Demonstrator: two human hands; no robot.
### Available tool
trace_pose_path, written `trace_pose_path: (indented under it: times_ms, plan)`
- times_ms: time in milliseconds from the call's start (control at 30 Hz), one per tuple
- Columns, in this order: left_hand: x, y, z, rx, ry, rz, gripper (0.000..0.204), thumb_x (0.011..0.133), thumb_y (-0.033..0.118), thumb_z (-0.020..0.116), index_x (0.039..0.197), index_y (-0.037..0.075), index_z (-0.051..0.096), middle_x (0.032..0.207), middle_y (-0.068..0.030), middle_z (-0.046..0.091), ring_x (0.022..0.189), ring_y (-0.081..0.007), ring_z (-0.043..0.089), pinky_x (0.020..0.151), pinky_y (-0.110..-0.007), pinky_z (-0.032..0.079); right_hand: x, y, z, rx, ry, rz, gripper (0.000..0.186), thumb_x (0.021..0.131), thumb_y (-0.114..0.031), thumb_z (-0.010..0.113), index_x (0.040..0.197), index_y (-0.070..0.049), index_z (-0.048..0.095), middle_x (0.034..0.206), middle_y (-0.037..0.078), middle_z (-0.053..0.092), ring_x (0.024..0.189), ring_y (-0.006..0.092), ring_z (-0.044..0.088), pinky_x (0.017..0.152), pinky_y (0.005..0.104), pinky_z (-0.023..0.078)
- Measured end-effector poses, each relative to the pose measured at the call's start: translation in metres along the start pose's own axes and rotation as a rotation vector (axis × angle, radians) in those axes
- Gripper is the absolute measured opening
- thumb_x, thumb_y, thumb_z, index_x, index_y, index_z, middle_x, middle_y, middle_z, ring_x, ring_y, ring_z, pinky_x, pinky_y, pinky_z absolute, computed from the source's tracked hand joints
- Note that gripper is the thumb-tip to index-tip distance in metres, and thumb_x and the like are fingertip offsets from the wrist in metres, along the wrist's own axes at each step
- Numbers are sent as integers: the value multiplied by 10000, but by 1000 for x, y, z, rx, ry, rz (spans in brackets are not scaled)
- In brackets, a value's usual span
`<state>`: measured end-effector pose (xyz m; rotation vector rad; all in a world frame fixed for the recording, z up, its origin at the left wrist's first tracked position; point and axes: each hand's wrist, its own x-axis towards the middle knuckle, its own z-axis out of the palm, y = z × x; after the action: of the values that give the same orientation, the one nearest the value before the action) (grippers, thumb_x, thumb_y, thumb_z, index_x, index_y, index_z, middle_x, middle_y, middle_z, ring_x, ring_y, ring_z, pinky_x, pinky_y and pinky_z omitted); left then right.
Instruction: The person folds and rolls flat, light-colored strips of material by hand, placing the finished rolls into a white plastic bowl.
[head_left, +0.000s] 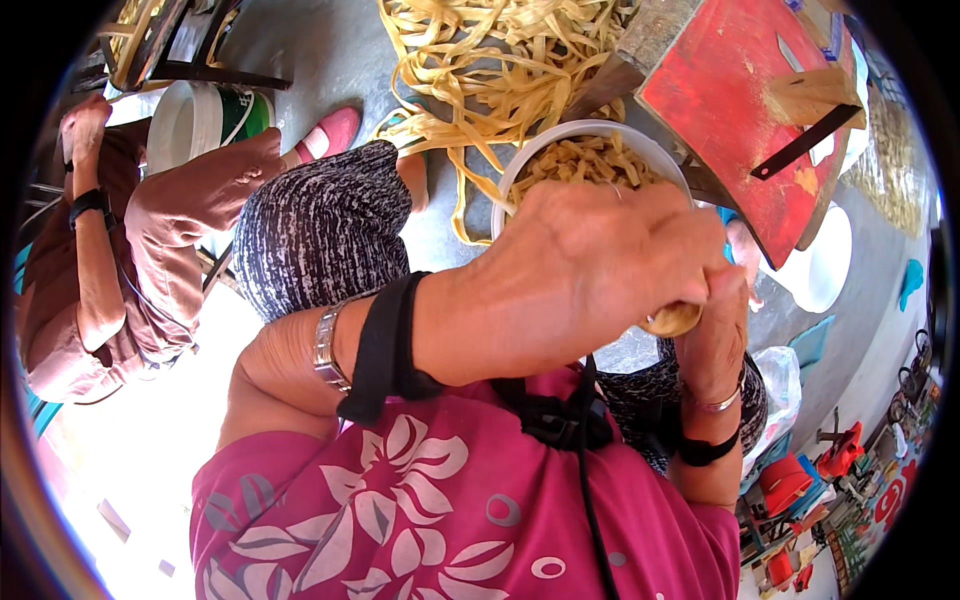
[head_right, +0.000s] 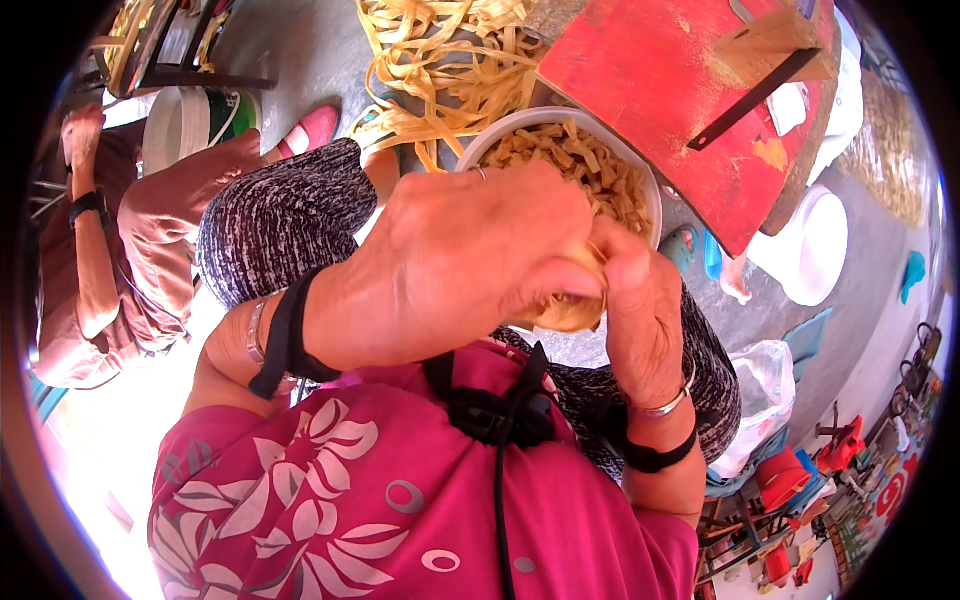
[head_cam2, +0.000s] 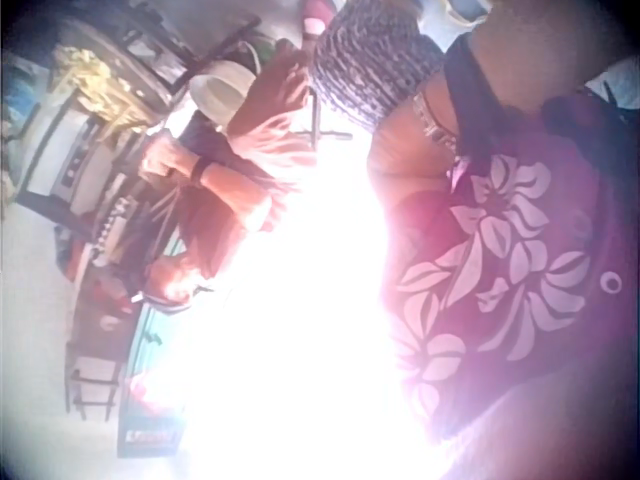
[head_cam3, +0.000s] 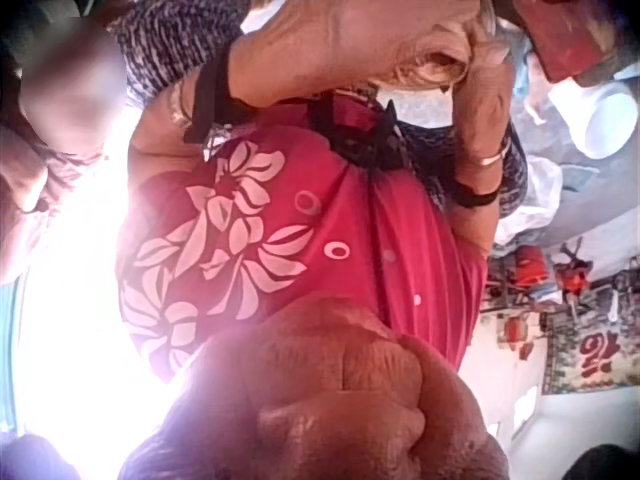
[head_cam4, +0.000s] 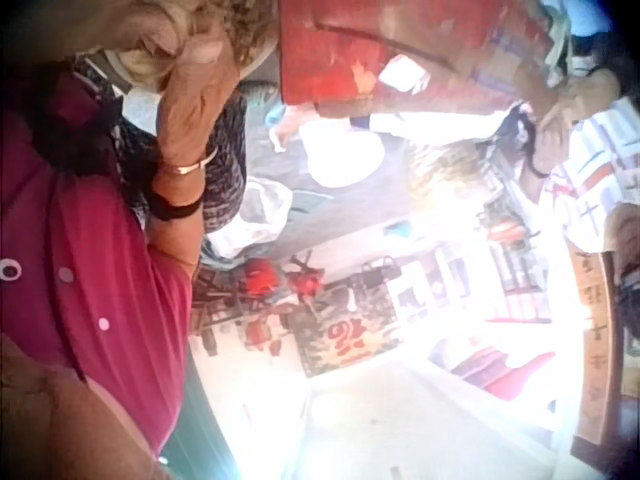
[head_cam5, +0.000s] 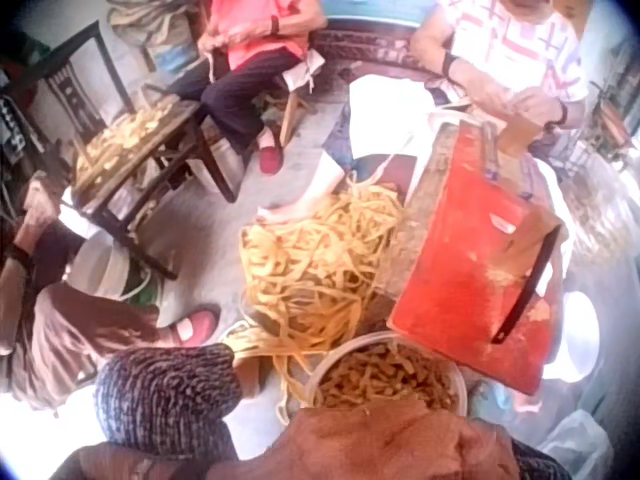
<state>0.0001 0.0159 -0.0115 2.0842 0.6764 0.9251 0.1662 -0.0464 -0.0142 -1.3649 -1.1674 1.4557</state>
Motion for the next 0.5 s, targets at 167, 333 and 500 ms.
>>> trace_pose_path:
  times_ms: [167,333,500]
  plan:
    - [5,1,-9,-976,-43,-604,62,839,41,547,865,-5,515,679,-59,609,572,-105,556,494,-242,435,1,2,3,-4,-33,-49,486,930,-436,464,1061,25,544,937,74,589,839,108,557,736,231,438]
    - [7,0,-9,-1046,-103,-569,172,831,29,557,1002,19,546,754,-76,611,640,-113,549,559,-261,448,-5,13,-9,147,15,-17,439,952,-294,472,1250,25,424,1037,84,564,929,137,566,773,231,461]
    - [-5,-4,8,-224,19,-207,289,772,89,634,1048,76,553,887,-121,522,786,-292,570,668,-396,471,-3,28,-23,86,-96,-67,447,955,-229,473,1308,32,388,1090,74,554,978,136,548,828,248,439]
